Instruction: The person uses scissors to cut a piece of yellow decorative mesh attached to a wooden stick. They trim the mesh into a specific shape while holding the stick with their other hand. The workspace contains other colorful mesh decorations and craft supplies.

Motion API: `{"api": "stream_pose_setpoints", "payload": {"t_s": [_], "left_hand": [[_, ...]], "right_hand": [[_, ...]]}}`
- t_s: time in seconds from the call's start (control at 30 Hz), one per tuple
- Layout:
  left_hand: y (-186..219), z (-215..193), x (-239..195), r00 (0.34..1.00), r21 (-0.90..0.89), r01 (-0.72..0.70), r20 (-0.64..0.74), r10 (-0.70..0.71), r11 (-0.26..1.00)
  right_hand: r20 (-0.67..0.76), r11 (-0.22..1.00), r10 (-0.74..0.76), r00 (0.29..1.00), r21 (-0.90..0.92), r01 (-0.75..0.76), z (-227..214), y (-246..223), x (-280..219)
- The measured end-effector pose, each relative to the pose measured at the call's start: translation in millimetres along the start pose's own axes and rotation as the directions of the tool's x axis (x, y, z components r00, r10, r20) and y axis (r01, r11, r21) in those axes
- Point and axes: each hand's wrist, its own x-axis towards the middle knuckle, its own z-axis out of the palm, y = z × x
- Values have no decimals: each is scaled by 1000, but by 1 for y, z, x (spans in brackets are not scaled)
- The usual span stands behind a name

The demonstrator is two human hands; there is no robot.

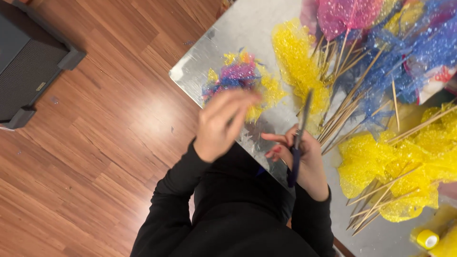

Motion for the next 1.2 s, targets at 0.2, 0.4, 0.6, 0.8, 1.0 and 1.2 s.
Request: {"api": "stream_pose_setpoints", "payload": {"t_s": [0.2,0.4,0.6,0.8,1.0,1.2], "left_hand": [[-3,0,2,988,312,-15,148,-33,950],[14,6,-6,994,363,-113,54,100,925],[49,88,-12,915,21,-186,367,166,982],[74,176,-39,625,-20,-316,748,224,949],[95,238,-51,686,87,-301,711,152,950],[94,222,-43,683,-208,83,724,97,975]], "right_hand": [[-135,986,104,985,-113,-120,1,12,-13],[-334,961,175,926,-149,-235,-9,-7,-44],[-459,982,73,885,-124,-145,-34,-5,-107],[-635,958,82,768,-161,-236,-65,24,-177],[-693,962,139,707,-74,-262,-80,39,-206],[-720,977,141,680,-8,-212,-88,40,-212]]}}
